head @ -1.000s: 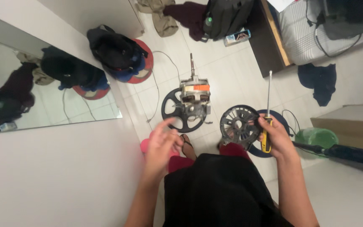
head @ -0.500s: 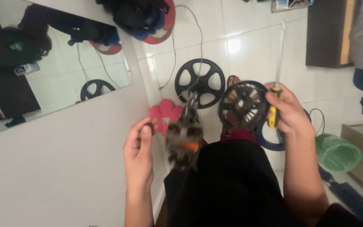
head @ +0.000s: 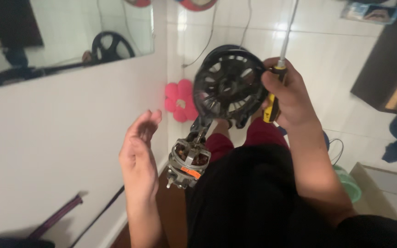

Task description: The person disassembles an electric fan by removing the fan blade and motor housing using a screwdriver. They then reattach the motor housing and continue to work on the fan components.

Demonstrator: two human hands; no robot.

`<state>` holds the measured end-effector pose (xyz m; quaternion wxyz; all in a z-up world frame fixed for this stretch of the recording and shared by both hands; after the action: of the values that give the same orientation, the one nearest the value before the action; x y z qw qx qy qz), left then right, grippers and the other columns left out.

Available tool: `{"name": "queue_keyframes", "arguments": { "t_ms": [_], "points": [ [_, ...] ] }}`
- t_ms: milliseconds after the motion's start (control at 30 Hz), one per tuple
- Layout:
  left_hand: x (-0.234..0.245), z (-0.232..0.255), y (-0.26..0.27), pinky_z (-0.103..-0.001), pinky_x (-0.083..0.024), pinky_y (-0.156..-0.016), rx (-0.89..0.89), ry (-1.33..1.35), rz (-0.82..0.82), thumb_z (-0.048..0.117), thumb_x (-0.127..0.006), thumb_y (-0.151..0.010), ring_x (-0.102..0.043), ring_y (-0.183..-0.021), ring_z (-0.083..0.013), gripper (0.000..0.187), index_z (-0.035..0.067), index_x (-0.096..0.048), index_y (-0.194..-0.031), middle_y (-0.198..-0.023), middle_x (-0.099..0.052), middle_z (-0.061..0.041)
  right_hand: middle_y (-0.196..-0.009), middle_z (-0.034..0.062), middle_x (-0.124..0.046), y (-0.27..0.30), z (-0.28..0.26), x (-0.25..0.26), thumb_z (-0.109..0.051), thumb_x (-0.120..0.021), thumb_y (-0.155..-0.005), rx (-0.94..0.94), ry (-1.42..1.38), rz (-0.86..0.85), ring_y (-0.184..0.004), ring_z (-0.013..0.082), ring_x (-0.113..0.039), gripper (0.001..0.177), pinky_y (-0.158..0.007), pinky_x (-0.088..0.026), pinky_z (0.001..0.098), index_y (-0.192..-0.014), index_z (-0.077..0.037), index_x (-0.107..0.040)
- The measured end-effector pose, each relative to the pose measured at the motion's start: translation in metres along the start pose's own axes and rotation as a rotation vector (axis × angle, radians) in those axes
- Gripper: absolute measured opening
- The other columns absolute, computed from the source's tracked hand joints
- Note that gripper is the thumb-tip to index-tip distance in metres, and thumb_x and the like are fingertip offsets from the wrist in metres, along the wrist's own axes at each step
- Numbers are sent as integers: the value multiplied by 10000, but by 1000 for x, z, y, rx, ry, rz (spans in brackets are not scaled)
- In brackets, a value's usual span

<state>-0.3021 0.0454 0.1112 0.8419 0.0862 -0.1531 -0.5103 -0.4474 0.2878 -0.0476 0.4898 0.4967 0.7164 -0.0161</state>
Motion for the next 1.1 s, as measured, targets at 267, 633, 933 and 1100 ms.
{"name": "queue_keyframes", "arguments": {
  "t_ms": [267, 633, 933, 1100],
  "points": [
    [-31, 53, 2, -497, -266, -1340, -234, -616, -34, 641, -848, -737, -167, -1611, -346, 1343, 89, -82, -1692, -1743, -57, -164, -917, 43, -712, -9, 16, -84, -297, -747, -940, -120, 233, -91, -606, 64, -629, 330, -493, -543, 206, -1130, -52, -634],
    [21, 13, -9, -380, -381, -1206, 251, -416, 86, 115, -652, -1040, -537, -1404, -246, 281, -1, -686, -1294, -1484, -587, -139, -910, 76, -685, -32, 2, -48, -227, -729, -1018, 11, 114, 53, -650, 79, -618, 300, -528, -549, 244, -1225, -44, -611],
    [-18, -24, -34, -398, -475, -1042, 388, -709, -415, 126, -790, -827, -581, -1298, -271, 200, 72, -813, -1018, -1360, -653, -77, -1036, 110, -726, -14, 0, 35, -199, -727, -1049, -55, 46, 298, -753, 109, -683, 279, -570, -515, 208, -1216, -46, -563],
    [-49, -27, -43, -405, -461, -1062, 312, -784, -618, 157, -834, -776, -527, -1340, -307, 242, 69, -817, -1000, -1371, -636, -99, -1057, 102, -727, -2, 6, 50, -188, -726, -1045, -85, 18, 315, -737, 100, -665, 264, -562, -503, 199, -1200, -52, -562]
  ]
}}
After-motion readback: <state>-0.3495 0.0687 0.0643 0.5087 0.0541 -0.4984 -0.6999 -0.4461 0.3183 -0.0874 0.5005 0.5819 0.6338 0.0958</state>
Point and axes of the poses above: each hand's wrist, its own y-axis away from the middle knuckle, its own x-axis out of the back of the hand, z = x × y, the point moved 8 cm from there along -y, towards the middle knuckle
